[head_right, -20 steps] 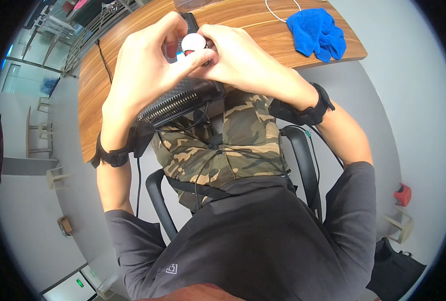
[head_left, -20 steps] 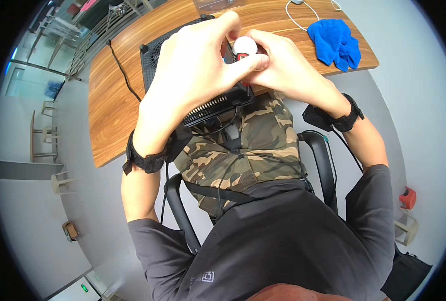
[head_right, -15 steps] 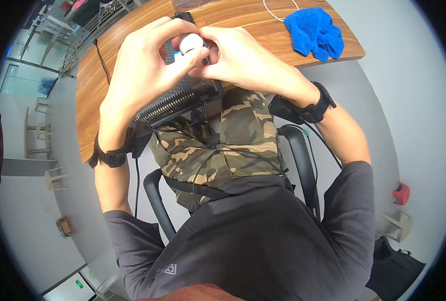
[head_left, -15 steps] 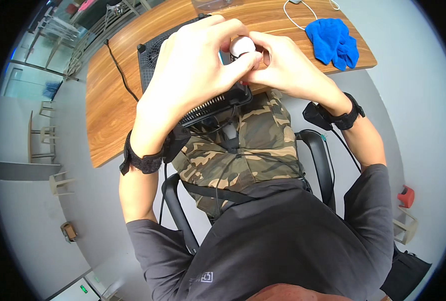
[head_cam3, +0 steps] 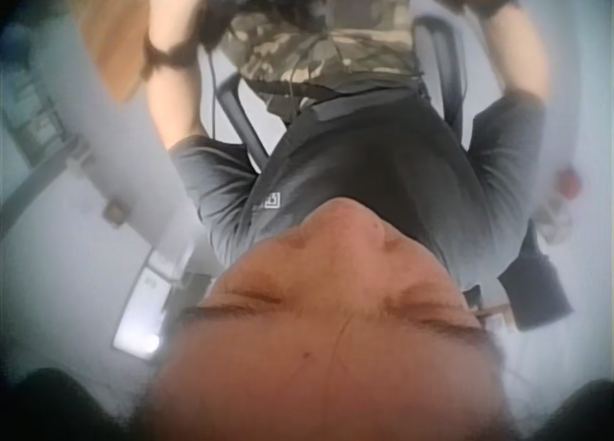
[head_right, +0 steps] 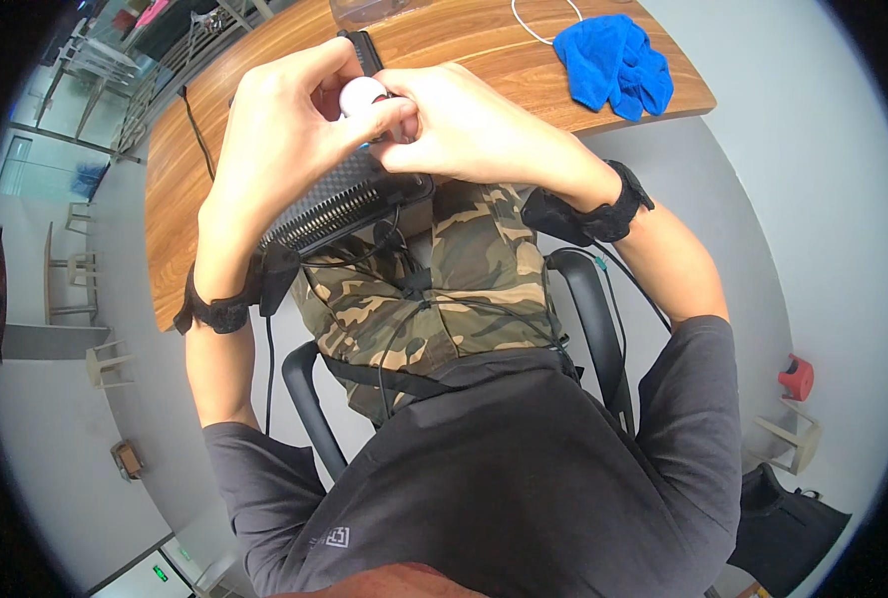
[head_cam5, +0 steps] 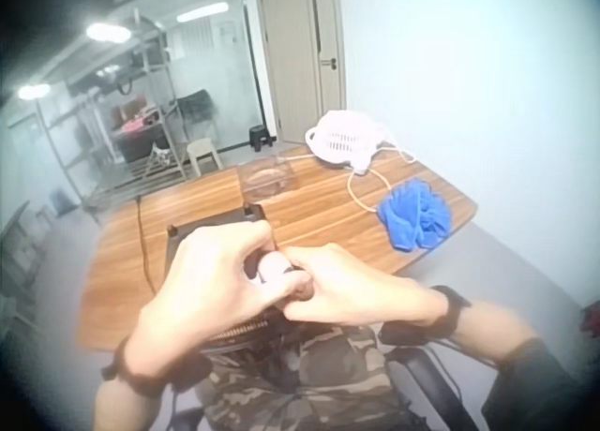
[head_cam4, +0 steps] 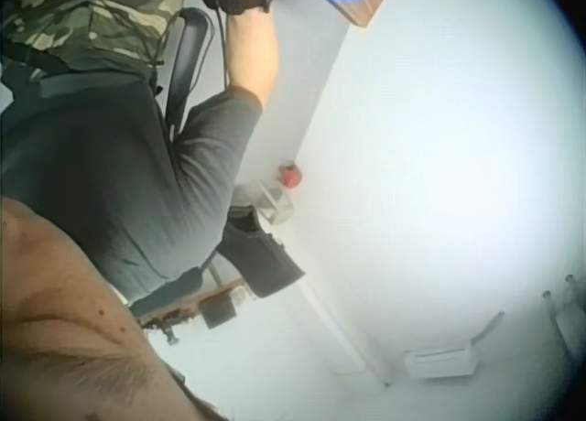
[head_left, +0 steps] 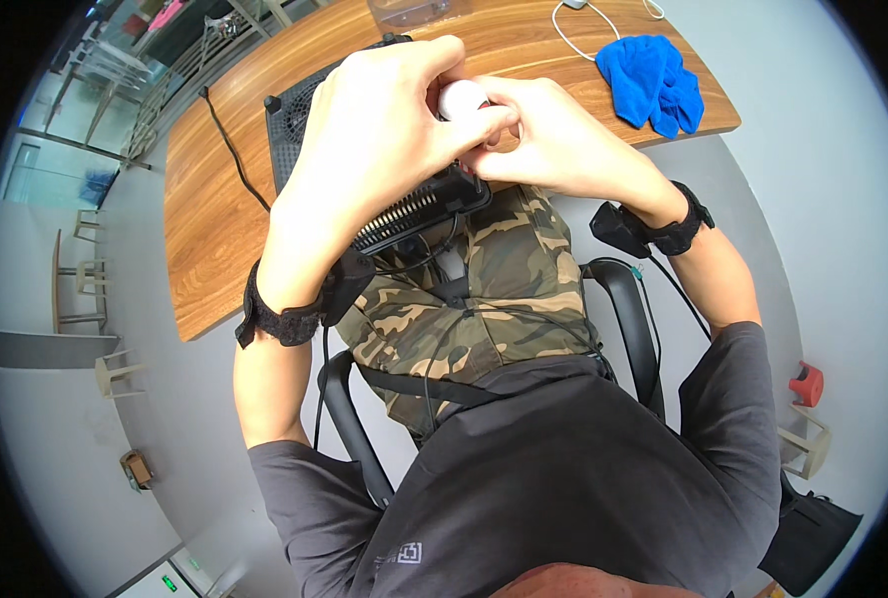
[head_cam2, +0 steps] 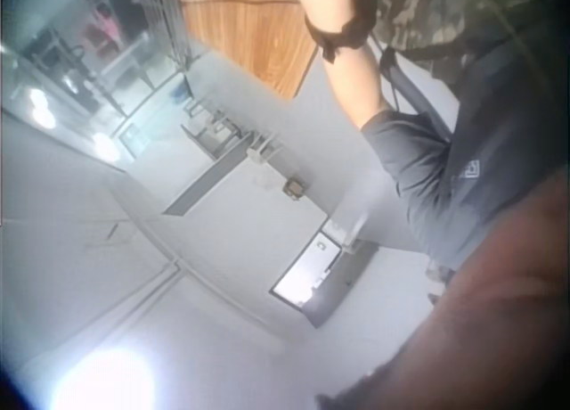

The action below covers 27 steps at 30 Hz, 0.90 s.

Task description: The person assembles a small white fan by attaching its base and securing it with a screwdriver. Then, the person flips over a black induction cooktop and uses the screwdriver to remove screws from its underside.

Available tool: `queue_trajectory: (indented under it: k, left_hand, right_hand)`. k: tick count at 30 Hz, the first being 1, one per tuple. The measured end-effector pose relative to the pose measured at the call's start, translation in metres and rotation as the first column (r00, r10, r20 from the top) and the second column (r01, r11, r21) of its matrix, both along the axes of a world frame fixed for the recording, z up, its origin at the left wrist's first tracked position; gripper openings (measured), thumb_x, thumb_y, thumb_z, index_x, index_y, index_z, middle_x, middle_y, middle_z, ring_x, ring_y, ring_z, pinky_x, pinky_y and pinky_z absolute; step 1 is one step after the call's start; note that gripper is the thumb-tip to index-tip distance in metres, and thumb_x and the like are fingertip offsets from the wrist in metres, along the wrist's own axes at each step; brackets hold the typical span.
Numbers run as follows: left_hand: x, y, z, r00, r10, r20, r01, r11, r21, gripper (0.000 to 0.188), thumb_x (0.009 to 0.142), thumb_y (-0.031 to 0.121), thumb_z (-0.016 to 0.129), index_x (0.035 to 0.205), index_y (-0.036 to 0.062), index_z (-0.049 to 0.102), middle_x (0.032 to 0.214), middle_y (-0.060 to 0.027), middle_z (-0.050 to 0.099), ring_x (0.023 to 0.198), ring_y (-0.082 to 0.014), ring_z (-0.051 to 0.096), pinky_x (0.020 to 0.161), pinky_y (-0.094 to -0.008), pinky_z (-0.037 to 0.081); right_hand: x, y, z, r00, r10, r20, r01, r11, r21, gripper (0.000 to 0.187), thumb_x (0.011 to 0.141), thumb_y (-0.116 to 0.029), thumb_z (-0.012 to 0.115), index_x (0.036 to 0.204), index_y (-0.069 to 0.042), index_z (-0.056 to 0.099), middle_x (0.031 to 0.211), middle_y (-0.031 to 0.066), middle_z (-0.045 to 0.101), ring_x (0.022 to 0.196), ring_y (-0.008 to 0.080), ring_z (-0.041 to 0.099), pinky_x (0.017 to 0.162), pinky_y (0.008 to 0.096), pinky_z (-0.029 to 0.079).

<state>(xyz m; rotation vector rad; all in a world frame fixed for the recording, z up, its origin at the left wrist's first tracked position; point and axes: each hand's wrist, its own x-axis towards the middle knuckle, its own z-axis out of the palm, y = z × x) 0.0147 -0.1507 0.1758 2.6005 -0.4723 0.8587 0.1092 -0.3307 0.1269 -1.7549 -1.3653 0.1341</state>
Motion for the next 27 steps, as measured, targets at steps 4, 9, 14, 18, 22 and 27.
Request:
queue_trajectory:
  k: [4, 9, 14, 18, 22, 27]
  left_hand:
    - [0.002, 0.004, -0.002, 1.000, 0.030, -0.003, -0.030, 0.999, 0.019, 0.043, 0.082, 0.039, 0.089, 0.078, 0.0035, 0.064, 0.064, -0.0053, 0.061, 0.058, -0.0143, 0.057, 0.057, -0.0298, 0.047]
    - [0.003, 0.002, -0.004, 0.992, 0.112, -0.050, -0.110, 0.993, 0.040, 0.049, 0.083, 0.052, 0.083, 0.082, 0.0064, 0.064, 0.070, -0.0114, 0.065, 0.068, -0.0297, 0.070, 0.063, -0.0373, 0.053]
    - [0.008, 0.005, -0.012, 0.997, 0.063, 0.041, -0.063, 0.998, -0.017, 0.036, 0.085, 0.035, 0.086, 0.094, 0.0034, 0.071, 0.072, -0.0038, 0.063, 0.062, -0.0123, 0.057, 0.057, -0.0279, 0.046]
    - [0.006, 0.014, -0.009, 0.996, -0.081, 0.041, 0.084, 0.994, -0.071, 0.034, 0.084, 0.026, 0.086, 0.106, 0.0042, 0.072, 0.079, -0.0014, 0.064, 0.061, -0.0087, 0.052, 0.055, -0.0262, 0.042]
    - [0.006, 0.016, -0.009, 0.997, -0.076, 0.010, 0.076, 0.994, -0.080, 0.035, 0.082, 0.022, 0.087, 0.108, 0.0053, 0.072, 0.080, -0.0007, 0.064, 0.060, -0.0077, 0.051, 0.054, -0.0259, 0.042]
    - [0.005, 0.017, -0.012, 0.999, 0.024, -0.022, -0.025, 0.998, -0.058, 0.037, 0.081, 0.023, 0.088, 0.110, 0.0064, 0.072, 0.081, -0.0014, 0.064, 0.062, -0.0077, 0.052, 0.056, -0.0255, 0.043]
  right_hand:
    - [-0.001, 0.003, -0.002, 1.000, -0.006, -0.030, 0.005, 1.000, -0.016, 0.027, 0.084, -0.020, 0.075, 0.100, -0.001, 0.062, 0.079, 0.0084, 0.064, 0.073, 0.0192, 0.064, 0.070, 0.0344, 0.053]
    - [-0.003, 0.004, -0.002, 0.997, 0.008, -0.070, -0.005, 0.999, 0.045, 0.032, 0.086, -0.021, 0.079, 0.108, -0.003, 0.065, 0.084, 0.0094, 0.068, 0.076, 0.0206, 0.067, 0.071, 0.0356, 0.054]
    - [0.005, 0.006, -0.003, 0.999, -0.036, -0.002, 0.036, 0.999, 0.014, 0.039, 0.086, -0.023, 0.080, 0.115, -0.002, 0.064, 0.090, 0.0119, 0.071, 0.079, 0.0242, 0.069, 0.073, 0.0374, 0.055]
    - [0.011, 0.009, -0.010, 0.998, -0.044, -0.053, 0.045, 0.999, 0.019, 0.045, 0.086, -0.026, 0.080, 0.117, 0.000, 0.061, 0.091, 0.0144, 0.070, 0.081, 0.0293, 0.070, 0.074, 0.0392, 0.054]
    - [0.011, 0.008, -0.010, 0.998, -0.045, 0.035, 0.044, 0.998, 0.034, 0.044, 0.085, -0.025, 0.080, 0.115, 0.001, 0.061, 0.090, 0.0160, 0.069, 0.081, 0.0318, 0.070, 0.074, 0.0405, 0.054]
    - [0.003, 0.010, -0.005, 0.995, -0.095, 0.021, 0.094, 0.994, 0.053, 0.041, 0.085, -0.023, 0.079, 0.113, 0.001, 0.061, 0.088, 0.0163, 0.069, 0.080, 0.0317, 0.069, 0.073, 0.0402, 0.054]
